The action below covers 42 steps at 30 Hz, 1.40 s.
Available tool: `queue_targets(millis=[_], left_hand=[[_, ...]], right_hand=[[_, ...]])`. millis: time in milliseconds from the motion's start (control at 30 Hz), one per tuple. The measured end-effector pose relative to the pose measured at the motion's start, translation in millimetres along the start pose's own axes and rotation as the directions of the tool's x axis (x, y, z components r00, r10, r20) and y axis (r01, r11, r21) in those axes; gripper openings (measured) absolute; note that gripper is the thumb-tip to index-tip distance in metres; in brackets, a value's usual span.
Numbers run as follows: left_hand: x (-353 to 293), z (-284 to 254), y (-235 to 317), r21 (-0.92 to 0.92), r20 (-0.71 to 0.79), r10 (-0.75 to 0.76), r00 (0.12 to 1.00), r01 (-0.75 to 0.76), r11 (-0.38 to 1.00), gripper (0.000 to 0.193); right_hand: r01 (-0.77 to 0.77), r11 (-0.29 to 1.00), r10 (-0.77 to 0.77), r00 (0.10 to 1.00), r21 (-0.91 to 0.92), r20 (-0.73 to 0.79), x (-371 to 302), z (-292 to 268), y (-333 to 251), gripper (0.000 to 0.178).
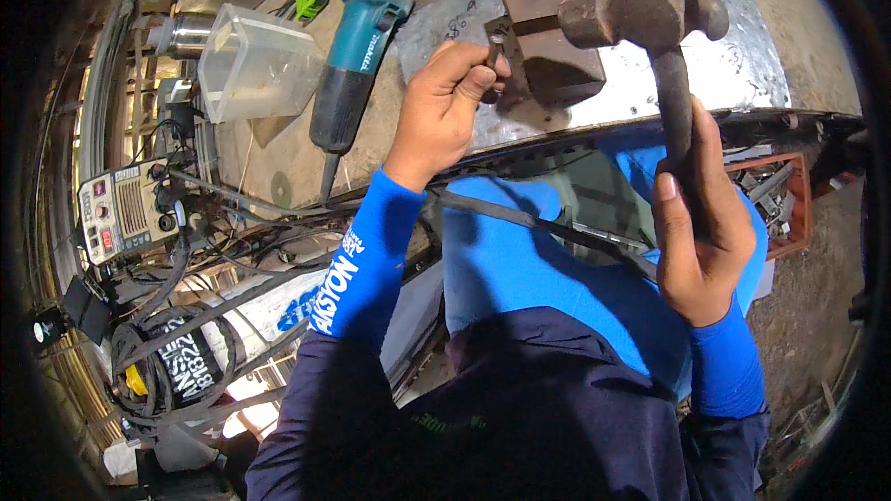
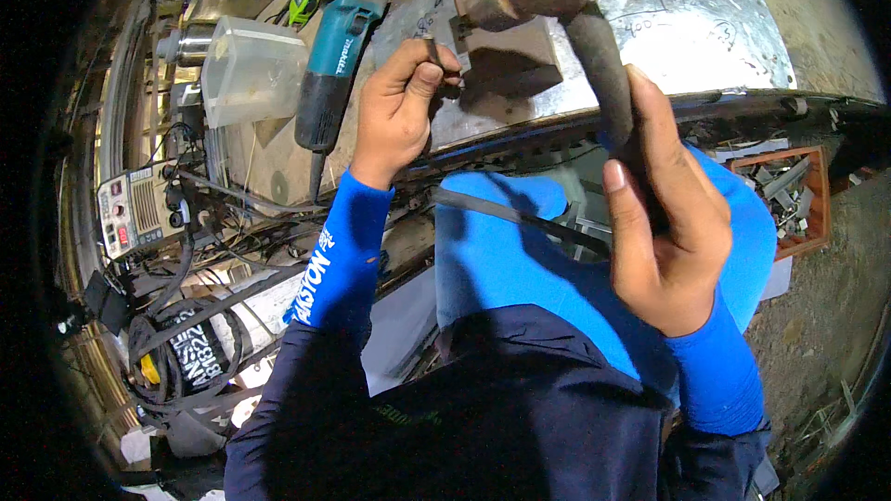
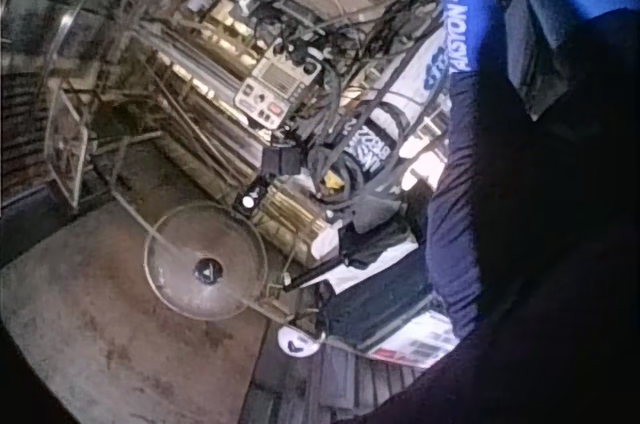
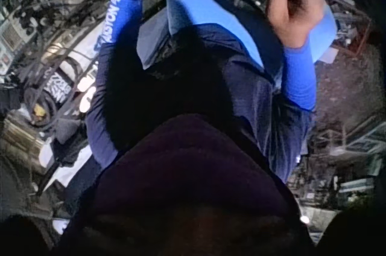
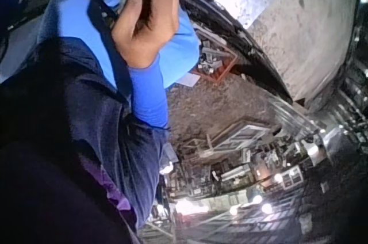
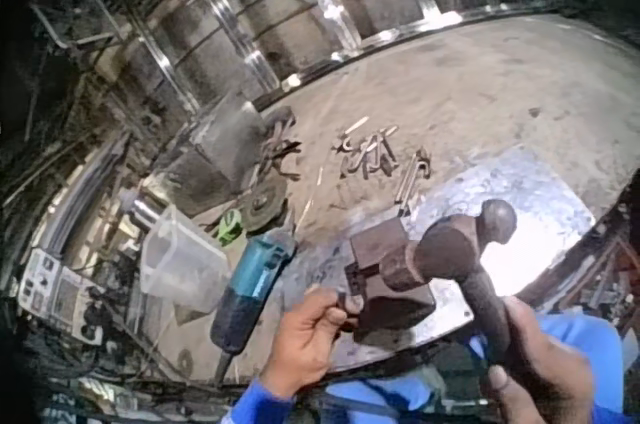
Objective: The person repeatedly welds small metal pieces using a welding torch, then taps the welds with a hammer to remove slag. The person handles multiple small metal pieces one at a time, repositioning them on a metal workbench between welds.
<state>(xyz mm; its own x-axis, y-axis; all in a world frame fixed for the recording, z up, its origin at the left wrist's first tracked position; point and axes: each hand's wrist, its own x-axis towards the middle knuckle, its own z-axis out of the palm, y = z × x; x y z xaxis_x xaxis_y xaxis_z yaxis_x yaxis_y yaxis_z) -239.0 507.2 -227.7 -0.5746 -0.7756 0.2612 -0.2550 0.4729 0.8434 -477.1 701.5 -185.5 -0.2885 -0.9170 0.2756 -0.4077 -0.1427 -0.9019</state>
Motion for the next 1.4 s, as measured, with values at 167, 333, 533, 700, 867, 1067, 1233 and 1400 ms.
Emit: queue_targets(millis=[167, 333, 533, 700, 867, 1067, 1233, 1400], left_hand=[[2.5, 16.0, 21.1, 0.073, -0.213, 0.04, 0.976, -0.025, 0.997, 0.014], [-3.4, 27.4, 14.1, 0.168, -0.337, 0.101, 0.936, -0.046, 0.985, 0.009], [-1.9, 29.5, 10.6, 0.181, -0.311, 0.137, 0.94, -0.083, 0.98, 0.012], [-5.6, 18.6, 12.5, 0.149, -0.247, 0.127, 0.961, -0.092, 0.985, 0.021], [-3.7, 24.4, 7.2, 0.084, -0.196, 0.102, 0.975, -0.087, 0.993, 0.019], [-11.5, 26.3, 10.9, 0.147, -0.135, 0.139, 0.981, -0.119, 0.982, 0.026], [-39.4, 15.9, 13.7, -0.034, -0.202, 0.146, 0.969, -0.156, 0.987, 0.028], [-57.7, 25.7, 68.4, -0.035, -0.274, 0.045, 0.961, -0.056, 0.998, 0.026]], right_hand=[[-0.144, 0.987, 0.147, 0.988, 0.075, -0.048, 0.8, -6.8, -5.1, 0.059], [-0.109, 0.994, 0.109, 0.994, 0.021, 0.004, 2.4, -11.9, -5.4, 0.06], [0.1, 0.988, -0.09, 0.992, -0.12, 0.089, 12.1, -14.1, -10.4, 0.064], [0.021, 0.992, -0.006, 0.993, -0.122, 0.12, 7.3, -21.0, -19.9, 0.063], [-0.194, 0.981, 0.193, 0.978, 0.012, 0.074, -3.2, -26.6, -19.0, 0.058], [-0.392, 0.878, 0.398, 0.917, 0.275, 0.036, -5.3, -12.0, -27.2, 0.056], [-0.236, 0.935, 0.269, 0.958, 0.266, -0.096, -27.2, -0.3, -26.8, 0.058], [0.111, 0.994, -0.107, 0.986, -0.021, 0.13, -44.0, -24.0, -34.3, 0.064]])
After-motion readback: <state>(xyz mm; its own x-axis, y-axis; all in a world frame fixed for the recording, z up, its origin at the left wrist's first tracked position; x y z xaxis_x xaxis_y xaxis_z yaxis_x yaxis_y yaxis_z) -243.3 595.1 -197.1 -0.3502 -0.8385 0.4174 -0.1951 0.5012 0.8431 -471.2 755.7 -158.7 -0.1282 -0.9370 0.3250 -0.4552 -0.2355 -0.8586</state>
